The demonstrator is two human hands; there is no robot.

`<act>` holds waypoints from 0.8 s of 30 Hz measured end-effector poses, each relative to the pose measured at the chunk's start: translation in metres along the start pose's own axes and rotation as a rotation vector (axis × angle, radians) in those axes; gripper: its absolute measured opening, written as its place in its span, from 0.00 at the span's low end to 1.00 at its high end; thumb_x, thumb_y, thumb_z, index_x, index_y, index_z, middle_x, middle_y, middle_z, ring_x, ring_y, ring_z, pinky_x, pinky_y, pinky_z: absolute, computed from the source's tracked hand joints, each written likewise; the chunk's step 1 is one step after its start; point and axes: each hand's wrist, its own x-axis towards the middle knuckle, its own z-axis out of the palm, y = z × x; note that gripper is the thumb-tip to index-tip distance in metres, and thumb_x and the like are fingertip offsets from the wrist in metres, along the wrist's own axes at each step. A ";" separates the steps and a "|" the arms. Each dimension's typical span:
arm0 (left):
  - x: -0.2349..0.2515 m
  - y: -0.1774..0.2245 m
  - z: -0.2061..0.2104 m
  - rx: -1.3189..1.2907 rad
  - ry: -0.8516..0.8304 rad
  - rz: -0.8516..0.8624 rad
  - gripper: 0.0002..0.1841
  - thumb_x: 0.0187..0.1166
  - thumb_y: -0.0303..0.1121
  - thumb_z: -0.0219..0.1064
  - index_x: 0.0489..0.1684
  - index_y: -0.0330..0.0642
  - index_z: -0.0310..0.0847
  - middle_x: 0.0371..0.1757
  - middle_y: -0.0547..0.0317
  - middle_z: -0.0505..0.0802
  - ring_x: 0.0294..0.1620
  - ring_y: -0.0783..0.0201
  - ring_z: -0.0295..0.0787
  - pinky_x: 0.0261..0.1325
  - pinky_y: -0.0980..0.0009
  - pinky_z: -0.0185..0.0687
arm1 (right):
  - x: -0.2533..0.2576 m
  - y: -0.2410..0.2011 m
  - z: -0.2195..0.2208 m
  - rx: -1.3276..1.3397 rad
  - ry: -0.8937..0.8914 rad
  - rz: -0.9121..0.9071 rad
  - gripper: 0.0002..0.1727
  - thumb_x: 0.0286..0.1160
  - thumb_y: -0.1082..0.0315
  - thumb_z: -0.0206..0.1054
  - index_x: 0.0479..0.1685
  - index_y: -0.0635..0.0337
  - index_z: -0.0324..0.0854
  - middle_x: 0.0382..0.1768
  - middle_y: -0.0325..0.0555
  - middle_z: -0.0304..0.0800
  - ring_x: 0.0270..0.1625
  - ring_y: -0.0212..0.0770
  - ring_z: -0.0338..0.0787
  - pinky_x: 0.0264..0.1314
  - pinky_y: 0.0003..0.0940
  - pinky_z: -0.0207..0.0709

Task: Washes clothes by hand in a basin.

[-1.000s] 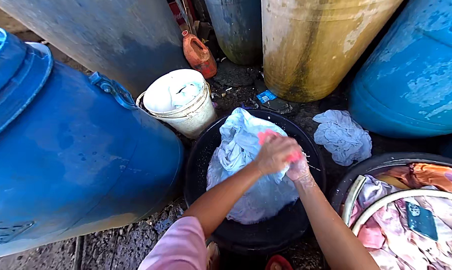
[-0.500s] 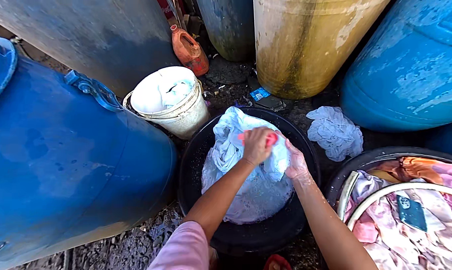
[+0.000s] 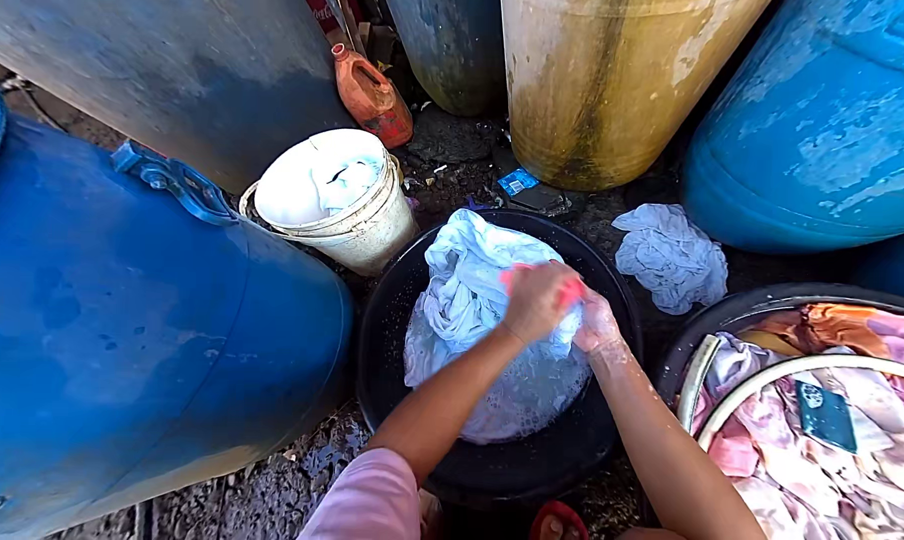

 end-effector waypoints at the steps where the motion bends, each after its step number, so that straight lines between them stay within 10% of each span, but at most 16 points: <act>1: 0.008 -0.024 -0.008 0.045 -0.118 -0.153 0.22 0.70 0.26 0.74 0.64 0.34 0.85 0.65 0.38 0.90 0.70 0.39 0.85 0.71 0.36 0.74 | 0.011 0.005 -0.014 -0.009 -0.063 -0.032 0.24 0.96 0.62 0.33 0.64 0.59 0.77 0.44 0.43 0.91 0.43 0.34 0.91 0.47 0.30 0.87; 5: 0.005 -0.009 -0.042 0.150 -0.542 -0.376 0.34 0.75 0.34 0.72 0.83 0.36 0.69 0.80 0.34 0.78 0.81 0.37 0.74 0.76 0.39 0.72 | 0.026 0.005 -0.023 -0.384 0.053 -0.232 0.23 0.95 0.65 0.41 0.74 0.68 0.75 0.62 0.54 0.86 0.61 0.38 0.86 0.66 0.35 0.78; 11: -0.101 0.019 -0.003 -0.004 -1.090 -0.237 0.31 0.77 0.36 0.73 0.76 0.28 0.71 0.75 0.30 0.79 0.76 0.31 0.77 0.63 0.35 0.80 | 0.033 -0.011 -0.017 -0.640 0.116 -0.019 0.26 0.94 0.52 0.49 0.63 0.67 0.82 0.51 0.55 0.88 0.50 0.42 0.87 0.56 0.40 0.80; 19: -0.098 0.006 0.046 0.136 -1.170 -0.522 0.39 0.76 0.26 0.70 0.89 0.30 0.55 0.75 0.26 0.80 0.77 0.31 0.77 0.73 0.37 0.74 | 0.055 -0.018 -0.001 -1.115 -0.110 0.023 0.22 0.86 0.56 0.65 0.57 0.70 0.84 0.52 0.60 0.88 0.53 0.46 0.86 0.63 0.45 0.76; 24: -0.091 -0.006 0.041 0.055 -1.189 -0.532 0.37 0.76 0.37 0.73 0.83 0.28 0.64 0.77 0.28 0.79 0.77 0.32 0.78 0.73 0.34 0.73 | 0.051 -0.006 -0.011 -0.773 -0.121 -0.012 0.15 0.85 0.72 0.63 0.63 0.72 0.81 0.46 0.51 0.89 0.43 0.32 0.87 0.51 0.29 0.81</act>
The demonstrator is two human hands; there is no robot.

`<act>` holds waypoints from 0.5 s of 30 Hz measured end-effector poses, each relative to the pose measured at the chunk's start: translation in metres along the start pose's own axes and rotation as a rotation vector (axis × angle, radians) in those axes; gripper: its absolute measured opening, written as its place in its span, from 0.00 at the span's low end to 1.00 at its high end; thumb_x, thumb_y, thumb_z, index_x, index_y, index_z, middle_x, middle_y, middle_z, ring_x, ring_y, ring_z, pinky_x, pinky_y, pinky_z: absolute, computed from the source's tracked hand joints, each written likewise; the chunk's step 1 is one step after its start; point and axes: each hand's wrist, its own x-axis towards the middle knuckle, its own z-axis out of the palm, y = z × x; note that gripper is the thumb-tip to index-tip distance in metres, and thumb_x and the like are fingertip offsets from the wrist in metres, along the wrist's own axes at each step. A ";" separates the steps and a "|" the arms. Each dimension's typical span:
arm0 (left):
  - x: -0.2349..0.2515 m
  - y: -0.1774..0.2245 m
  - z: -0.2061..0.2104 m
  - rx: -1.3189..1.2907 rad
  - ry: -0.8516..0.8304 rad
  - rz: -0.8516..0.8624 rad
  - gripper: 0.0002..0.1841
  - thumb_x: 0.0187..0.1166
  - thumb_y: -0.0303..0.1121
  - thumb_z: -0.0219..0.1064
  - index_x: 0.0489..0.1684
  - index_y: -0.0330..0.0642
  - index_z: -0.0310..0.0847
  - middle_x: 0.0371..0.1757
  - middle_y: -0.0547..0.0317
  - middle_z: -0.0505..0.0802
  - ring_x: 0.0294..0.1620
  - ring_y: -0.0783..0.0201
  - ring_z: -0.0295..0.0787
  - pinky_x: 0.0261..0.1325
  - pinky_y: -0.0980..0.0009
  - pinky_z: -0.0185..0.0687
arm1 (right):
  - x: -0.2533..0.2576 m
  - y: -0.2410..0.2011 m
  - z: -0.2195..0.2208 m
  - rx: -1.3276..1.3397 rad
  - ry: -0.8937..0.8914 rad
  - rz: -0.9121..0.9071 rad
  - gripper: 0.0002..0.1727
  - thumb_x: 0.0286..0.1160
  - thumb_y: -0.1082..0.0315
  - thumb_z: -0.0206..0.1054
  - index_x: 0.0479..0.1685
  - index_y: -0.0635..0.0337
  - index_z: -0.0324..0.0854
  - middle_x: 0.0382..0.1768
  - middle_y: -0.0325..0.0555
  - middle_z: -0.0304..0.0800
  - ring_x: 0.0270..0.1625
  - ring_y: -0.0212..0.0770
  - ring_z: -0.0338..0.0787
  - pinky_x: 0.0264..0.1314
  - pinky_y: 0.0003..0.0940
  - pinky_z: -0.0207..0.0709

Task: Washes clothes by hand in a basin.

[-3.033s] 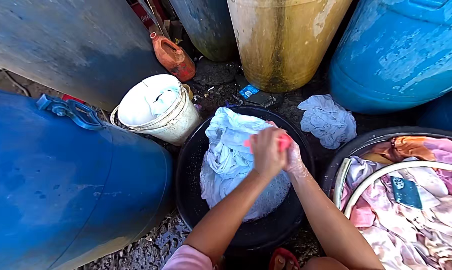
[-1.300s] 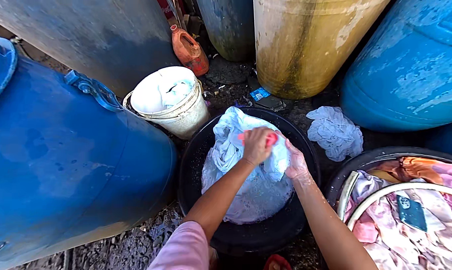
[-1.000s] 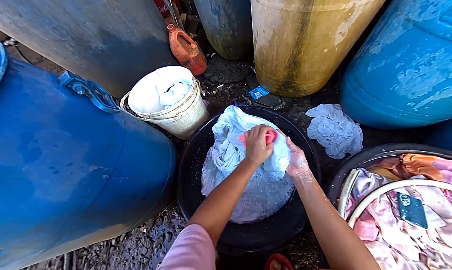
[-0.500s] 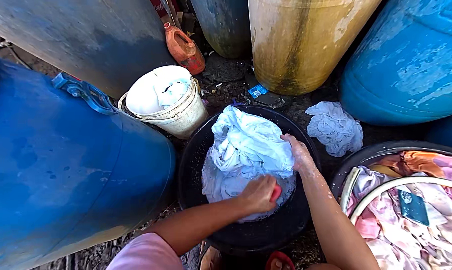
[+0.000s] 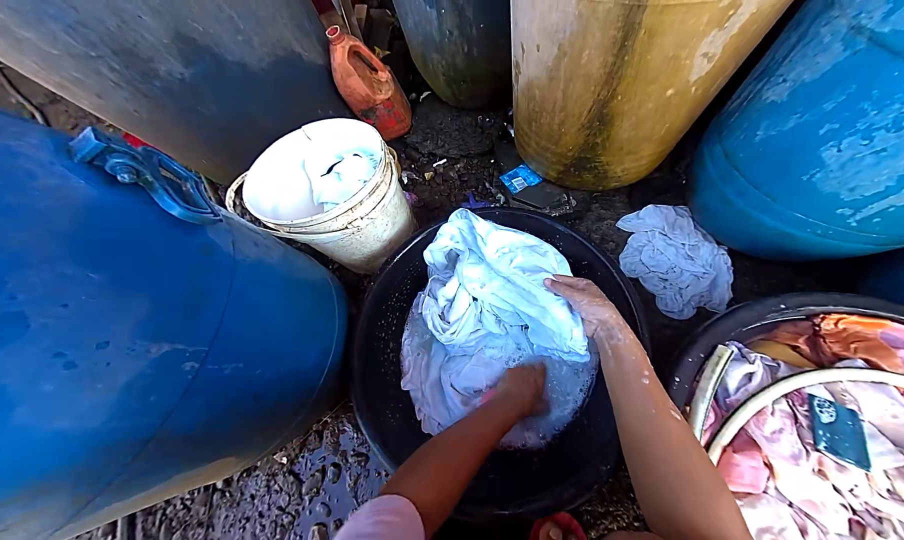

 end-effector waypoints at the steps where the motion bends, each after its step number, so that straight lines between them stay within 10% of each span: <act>1: -0.005 -0.003 -0.008 -0.054 -0.028 0.059 0.35 0.76 0.38 0.74 0.80 0.26 0.67 0.77 0.27 0.78 0.77 0.32 0.77 0.74 0.32 0.72 | -0.004 0.003 0.001 0.067 0.034 -0.010 0.14 0.85 0.73 0.62 0.62 0.72 0.81 0.43 0.49 0.89 0.40 0.31 0.86 0.49 0.28 0.81; 4: -0.048 0.000 -0.065 -0.235 0.061 0.232 0.30 0.73 0.31 0.75 0.72 0.24 0.74 0.68 0.28 0.85 0.70 0.35 0.83 0.73 0.38 0.75 | -0.005 0.005 0.005 0.210 0.071 -0.072 0.16 0.86 0.76 0.58 0.67 0.69 0.80 0.47 0.48 0.90 0.42 0.30 0.87 0.49 0.27 0.82; 7: -0.084 0.015 -0.106 -0.254 0.651 0.251 0.24 0.71 0.31 0.72 0.67 0.31 0.81 0.63 0.37 0.90 0.68 0.42 0.85 0.74 0.41 0.74 | -0.003 0.015 0.007 0.315 0.015 -0.163 0.22 0.89 0.76 0.49 0.77 0.63 0.75 0.56 0.48 0.90 0.49 0.31 0.88 0.54 0.29 0.82; 10: -0.046 0.014 -0.099 -0.046 1.196 0.582 0.20 0.63 0.28 0.76 0.57 0.38 0.89 0.61 0.42 0.93 0.67 0.43 0.88 0.71 0.41 0.75 | -0.006 0.020 0.015 0.577 -0.046 -0.170 0.24 0.90 0.72 0.37 0.74 0.62 0.73 0.42 0.40 0.91 0.39 0.27 0.89 0.44 0.24 0.84; 13: -0.004 -0.010 -0.121 0.062 1.238 0.682 0.16 0.64 0.27 0.76 0.52 0.42 0.94 0.60 0.47 0.95 0.65 0.45 0.90 0.69 0.38 0.76 | -0.011 0.017 0.020 0.739 -0.010 -0.106 0.19 0.93 0.69 0.37 0.56 0.58 0.77 0.36 0.39 0.92 0.37 0.30 0.91 0.42 0.28 0.87; 15: 0.013 -0.025 -0.134 0.022 1.303 0.550 0.19 0.58 0.27 0.77 0.51 0.42 0.92 0.58 0.47 0.94 0.64 0.44 0.89 0.66 0.37 0.75 | -0.011 0.017 0.016 0.723 -0.070 -0.138 0.23 0.91 0.74 0.37 0.72 0.60 0.76 0.53 0.43 0.91 0.51 0.33 0.90 0.55 0.30 0.86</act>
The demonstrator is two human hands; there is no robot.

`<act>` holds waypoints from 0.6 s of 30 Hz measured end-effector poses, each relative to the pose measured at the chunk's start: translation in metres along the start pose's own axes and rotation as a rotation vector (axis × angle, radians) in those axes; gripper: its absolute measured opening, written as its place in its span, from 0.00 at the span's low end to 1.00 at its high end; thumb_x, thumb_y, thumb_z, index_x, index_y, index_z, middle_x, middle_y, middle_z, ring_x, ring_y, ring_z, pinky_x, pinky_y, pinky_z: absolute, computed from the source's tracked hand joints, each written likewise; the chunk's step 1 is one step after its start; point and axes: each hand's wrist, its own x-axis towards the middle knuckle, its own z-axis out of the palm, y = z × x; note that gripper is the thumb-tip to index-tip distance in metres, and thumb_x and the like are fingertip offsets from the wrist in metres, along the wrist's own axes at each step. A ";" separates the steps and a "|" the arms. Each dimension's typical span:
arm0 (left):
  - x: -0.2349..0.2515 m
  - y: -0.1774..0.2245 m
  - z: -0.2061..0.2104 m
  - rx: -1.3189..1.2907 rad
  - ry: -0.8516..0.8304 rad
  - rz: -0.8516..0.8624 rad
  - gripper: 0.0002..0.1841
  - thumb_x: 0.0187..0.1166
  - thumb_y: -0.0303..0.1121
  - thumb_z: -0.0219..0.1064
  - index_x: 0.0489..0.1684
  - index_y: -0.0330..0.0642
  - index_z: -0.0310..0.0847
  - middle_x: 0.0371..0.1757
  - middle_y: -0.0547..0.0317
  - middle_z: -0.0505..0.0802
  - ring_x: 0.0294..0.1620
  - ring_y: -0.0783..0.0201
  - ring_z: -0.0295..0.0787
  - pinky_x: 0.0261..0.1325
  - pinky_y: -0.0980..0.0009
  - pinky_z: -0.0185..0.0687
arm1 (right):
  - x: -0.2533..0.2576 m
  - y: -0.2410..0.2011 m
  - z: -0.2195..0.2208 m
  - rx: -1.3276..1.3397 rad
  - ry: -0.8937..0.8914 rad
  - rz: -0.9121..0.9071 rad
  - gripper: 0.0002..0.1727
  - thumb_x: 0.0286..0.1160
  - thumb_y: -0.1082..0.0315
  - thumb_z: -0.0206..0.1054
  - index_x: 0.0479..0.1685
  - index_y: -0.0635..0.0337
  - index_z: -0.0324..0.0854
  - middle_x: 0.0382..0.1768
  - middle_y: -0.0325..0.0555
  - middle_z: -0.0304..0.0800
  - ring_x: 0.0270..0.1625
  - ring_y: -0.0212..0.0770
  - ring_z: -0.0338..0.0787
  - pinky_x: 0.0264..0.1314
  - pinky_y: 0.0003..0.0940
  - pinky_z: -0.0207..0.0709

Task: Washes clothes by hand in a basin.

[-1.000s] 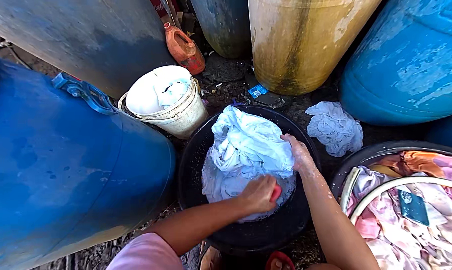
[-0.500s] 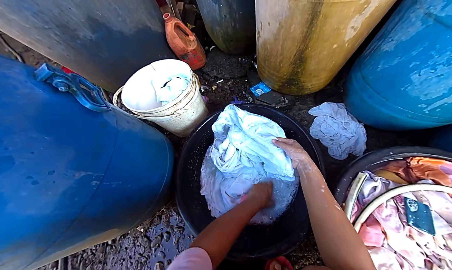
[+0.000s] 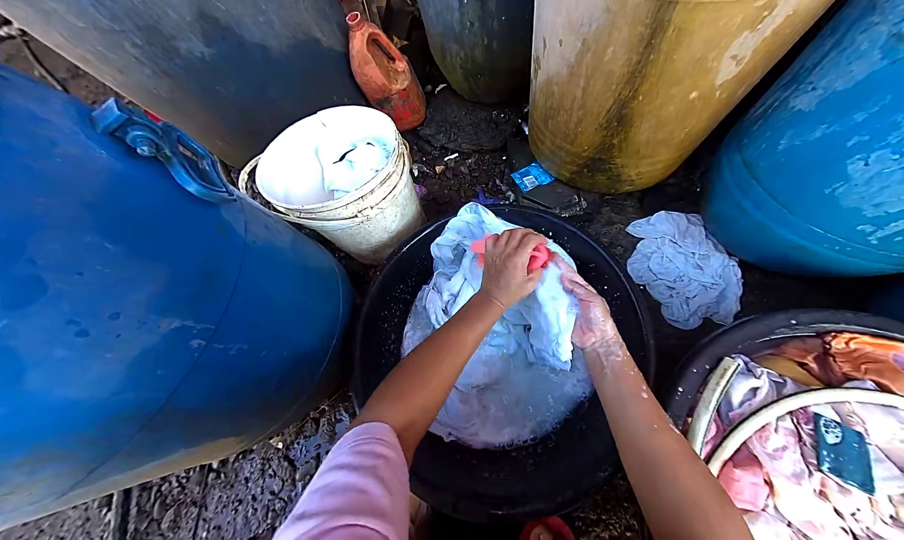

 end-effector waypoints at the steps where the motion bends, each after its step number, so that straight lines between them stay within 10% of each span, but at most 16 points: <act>1: 0.001 0.005 0.001 0.002 -0.016 0.014 0.18 0.58 0.28 0.78 0.51 0.42 0.92 0.59 0.47 0.94 0.64 0.44 0.88 0.67 0.37 0.75 | 0.002 -0.003 -0.002 0.017 -0.009 0.004 0.23 0.91 0.73 0.36 0.69 0.59 0.77 0.50 0.43 0.92 0.49 0.33 0.91 0.53 0.31 0.87; 3: -0.010 0.033 -0.003 -0.064 -0.105 0.186 0.15 0.64 0.31 0.74 0.50 0.43 0.93 0.59 0.47 0.94 0.65 0.46 0.89 0.68 0.39 0.75 | 0.003 -0.005 -0.006 0.075 -0.005 0.044 0.24 0.92 0.67 0.32 0.48 0.55 0.79 0.32 0.39 0.92 0.34 0.30 0.91 0.38 0.28 0.87; 8: 0.005 -0.004 -0.004 0.004 -0.045 0.113 0.18 0.57 0.27 0.78 0.50 0.40 0.92 0.58 0.46 0.94 0.63 0.44 0.90 0.65 0.38 0.77 | 0.002 -0.009 -0.005 0.008 -0.036 0.052 0.24 0.91 0.72 0.35 0.71 0.59 0.76 0.53 0.44 0.91 0.51 0.35 0.90 0.55 0.33 0.86; 11: -0.004 0.034 0.000 -0.044 -0.072 0.217 0.16 0.61 0.32 0.75 0.48 0.43 0.92 0.58 0.48 0.95 0.64 0.46 0.89 0.66 0.40 0.75 | 0.000 -0.008 -0.007 0.014 0.015 0.014 0.22 0.92 0.67 0.34 0.47 0.56 0.79 0.32 0.38 0.91 0.35 0.29 0.90 0.40 0.26 0.86; 18: 0.014 0.018 -0.001 0.020 -0.062 0.086 0.20 0.56 0.28 0.78 0.51 0.41 0.91 0.58 0.46 0.94 0.63 0.45 0.89 0.66 0.38 0.75 | 0.000 -0.013 -0.002 0.081 0.010 0.063 0.22 0.91 0.70 0.35 0.61 0.58 0.79 0.43 0.43 0.92 0.44 0.34 0.92 0.48 0.32 0.87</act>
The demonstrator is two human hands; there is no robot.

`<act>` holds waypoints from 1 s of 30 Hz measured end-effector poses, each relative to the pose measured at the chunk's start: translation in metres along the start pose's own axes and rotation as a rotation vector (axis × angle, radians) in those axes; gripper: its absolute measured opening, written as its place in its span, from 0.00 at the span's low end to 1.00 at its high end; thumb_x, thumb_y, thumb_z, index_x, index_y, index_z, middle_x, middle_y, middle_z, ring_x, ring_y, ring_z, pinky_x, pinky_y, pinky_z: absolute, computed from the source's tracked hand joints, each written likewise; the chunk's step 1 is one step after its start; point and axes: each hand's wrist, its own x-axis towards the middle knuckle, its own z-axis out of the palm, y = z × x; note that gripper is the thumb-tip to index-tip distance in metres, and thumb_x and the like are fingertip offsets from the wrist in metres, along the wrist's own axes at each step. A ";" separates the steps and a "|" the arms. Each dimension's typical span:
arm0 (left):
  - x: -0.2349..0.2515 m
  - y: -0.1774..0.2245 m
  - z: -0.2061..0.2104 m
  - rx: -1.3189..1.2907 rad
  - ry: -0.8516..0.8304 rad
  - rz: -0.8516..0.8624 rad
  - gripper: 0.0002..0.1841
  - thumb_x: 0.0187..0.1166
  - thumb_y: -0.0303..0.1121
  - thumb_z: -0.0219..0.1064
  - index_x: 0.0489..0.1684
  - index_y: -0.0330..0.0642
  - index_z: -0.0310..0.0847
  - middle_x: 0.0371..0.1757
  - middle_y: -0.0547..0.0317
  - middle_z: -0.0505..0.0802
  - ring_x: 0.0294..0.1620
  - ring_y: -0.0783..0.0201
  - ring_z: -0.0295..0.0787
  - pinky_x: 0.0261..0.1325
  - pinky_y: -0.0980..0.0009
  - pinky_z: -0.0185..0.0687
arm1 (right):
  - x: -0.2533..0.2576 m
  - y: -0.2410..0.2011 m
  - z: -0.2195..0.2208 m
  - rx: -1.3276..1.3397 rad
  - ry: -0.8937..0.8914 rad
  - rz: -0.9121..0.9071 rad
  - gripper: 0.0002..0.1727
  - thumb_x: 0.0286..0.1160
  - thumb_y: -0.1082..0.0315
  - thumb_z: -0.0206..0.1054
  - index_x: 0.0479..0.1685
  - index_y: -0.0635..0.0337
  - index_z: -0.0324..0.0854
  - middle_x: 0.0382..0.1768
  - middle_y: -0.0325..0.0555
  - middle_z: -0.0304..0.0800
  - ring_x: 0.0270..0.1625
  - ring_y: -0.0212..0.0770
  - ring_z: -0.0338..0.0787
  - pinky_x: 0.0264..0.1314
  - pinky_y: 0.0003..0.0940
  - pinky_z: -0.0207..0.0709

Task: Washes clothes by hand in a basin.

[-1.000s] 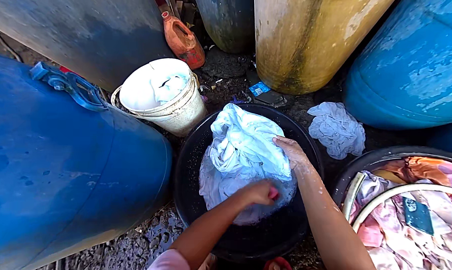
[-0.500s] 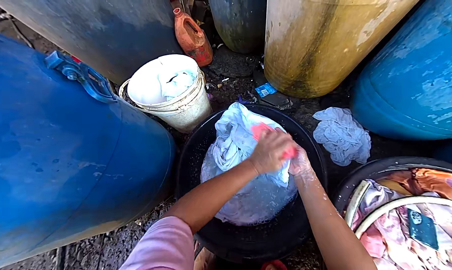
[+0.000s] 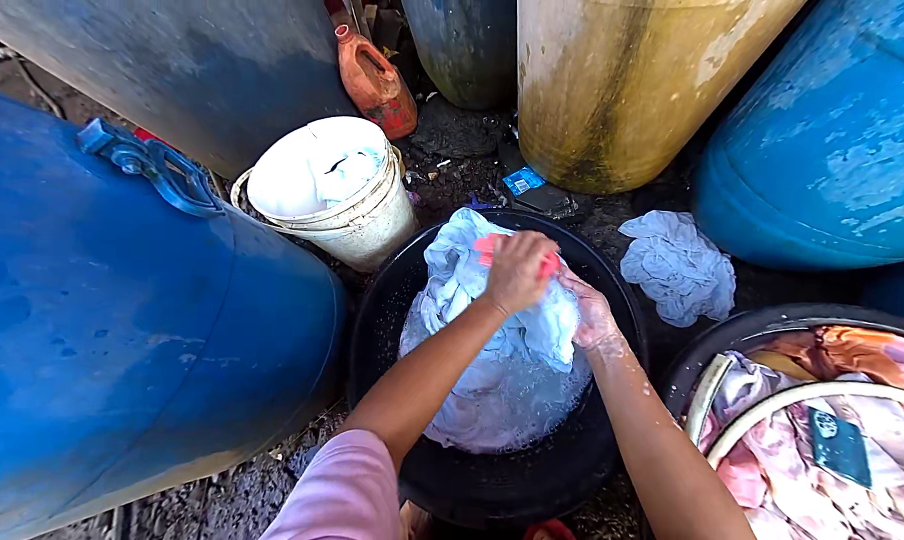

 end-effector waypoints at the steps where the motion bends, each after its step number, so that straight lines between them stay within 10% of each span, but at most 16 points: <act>1: -0.002 0.017 -0.001 -0.028 -0.022 0.081 0.19 0.57 0.29 0.78 0.50 0.42 0.92 0.57 0.48 0.94 0.63 0.47 0.90 0.66 0.39 0.76 | -0.002 0.000 0.000 0.005 0.018 -0.016 0.24 0.92 0.67 0.32 0.45 0.54 0.79 0.31 0.39 0.90 0.34 0.31 0.91 0.38 0.28 0.86; 3: -0.006 0.035 -0.003 -0.113 -0.057 0.212 0.15 0.62 0.29 0.74 0.48 0.41 0.92 0.57 0.48 0.95 0.64 0.48 0.91 0.68 0.42 0.76 | -0.006 -0.002 -0.003 0.043 -0.018 -0.047 0.29 0.91 0.66 0.28 0.30 0.51 0.78 0.21 0.35 0.89 0.26 0.27 0.89 0.30 0.24 0.84; 7: 0.001 -0.006 0.003 -0.013 0.023 -0.059 0.19 0.58 0.26 0.78 0.52 0.40 0.91 0.59 0.46 0.93 0.64 0.44 0.88 0.66 0.37 0.75 | 0.001 -0.001 0.001 0.031 -0.021 -0.018 0.24 0.92 0.70 0.35 0.71 0.57 0.76 0.53 0.45 0.91 0.52 0.36 0.91 0.55 0.33 0.86; 10: -0.017 0.046 0.009 -0.096 0.019 0.031 0.17 0.61 0.31 0.75 0.50 0.41 0.91 0.58 0.48 0.95 0.64 0.46 0.90 0.66 0.39 0.76 | 0.007 0.006 -0.017 -0.146 -0.053 -0.174 0.20 0.91 0.69 0.37 0.53 0.58 0.78 0.37 0.35 0.90 0.39 0.26 0.89 0.44 0.23 0.83; 15: -0.021 0.004 0.013 -0.080 0.090 -0.148 0.19 0.59 0.26 0.75 0.53 0.37 0.90 0.59 0.43 0.94 0.64 0.41 0.89 0.64 0.34 0.75 | 0.000 0.000 0.000 -0.023 0.002 -0.061 0.22 0.92 0.67 0.39 0.77 0.54 0.70 0.55 0.43 0.87 0.52 0.34 0.88 0.55 0.31 0.83; 18: -0.012 0.034 0.010 -0.109 0.063 -0.095 0.19 0.58 0.29 0.75 0.52 0.39 0.90 0.59 0.45 0.93 0.65 0.44 0.88 0.66 0.37 0.75 | 0.004 0.006 -0.010 0.011 -0.041 -0.096 0.20 0.92 0.63 0.37 0.49 0.53 0.79 0.33 0.37 0.89 0.37 0.30 0.89 0.41 0.28 0.85; 20: -0.010 0.048 0.005 -0.122 0.015 -0.058 0.17 0.61 0.28 0.74 0.51 0.37 0.91 0.58 0.44 0.95 0.63 0.44 0.90 0.64 0.39 0.77 | -0.002 0.006 -0.011 -0.035 -0.039 -0.119 0.21 0.91 0.63 0.38 0.38 0.51 0.79 0.27 0.33 0.88 0.31 0.27 0.88 0.36 0.26 0.83; 24: 0.001 -0.007 -0.018 0.031 -0.361 -0.480 0.28 0.73 0.32 0.74 0.74 0.34 0.76 0.73 0.34 0.82 0.76 0.34 0.77 0.71 0.32 0.71 | 0.006 -0.004 -0.005 -0.245 0.090 -0.100 0.22 0.90 0.71 0.43 0.76 0.62 0.72 0.62 0.47 0.86 0.58 0.35 0.86 0.61 0.31 0.80; 27: -0.046 0.044 -0.039 -0.043 -0.518 -0.336 0.32 0.68 0.35 0.77 0.73 0.30 0.77 0.71 0.32 0.85 0.73 0.36 0.82 0.72 0.40 0.78 | 0.016 -0.005 -0.018 -0.723 0.187 -0.216 0.23 0.88 0.75 0.50 0.78 0.73 0.71 0.79 0.62 0.75 0.78 0.47 0.77 0.79 0.41 0.67; 30: -0.114 0.078 -0.027 -0.187 -0.720 -0.125 0.29 0.66 0.35 0.79 0.65 0.28 0.81 0.61 0.31 0.89 0.64 0.34 0.88 0.63 0.41 0.83 | 0.010 -0.017 -0.002 -0.881 0.231 -0.111 0.18 0.90 0.69 0.56 0.70 0.69 0.79 0.68 0.61 0.83 0.69 0.46 0.82 0.72 0.42 0.72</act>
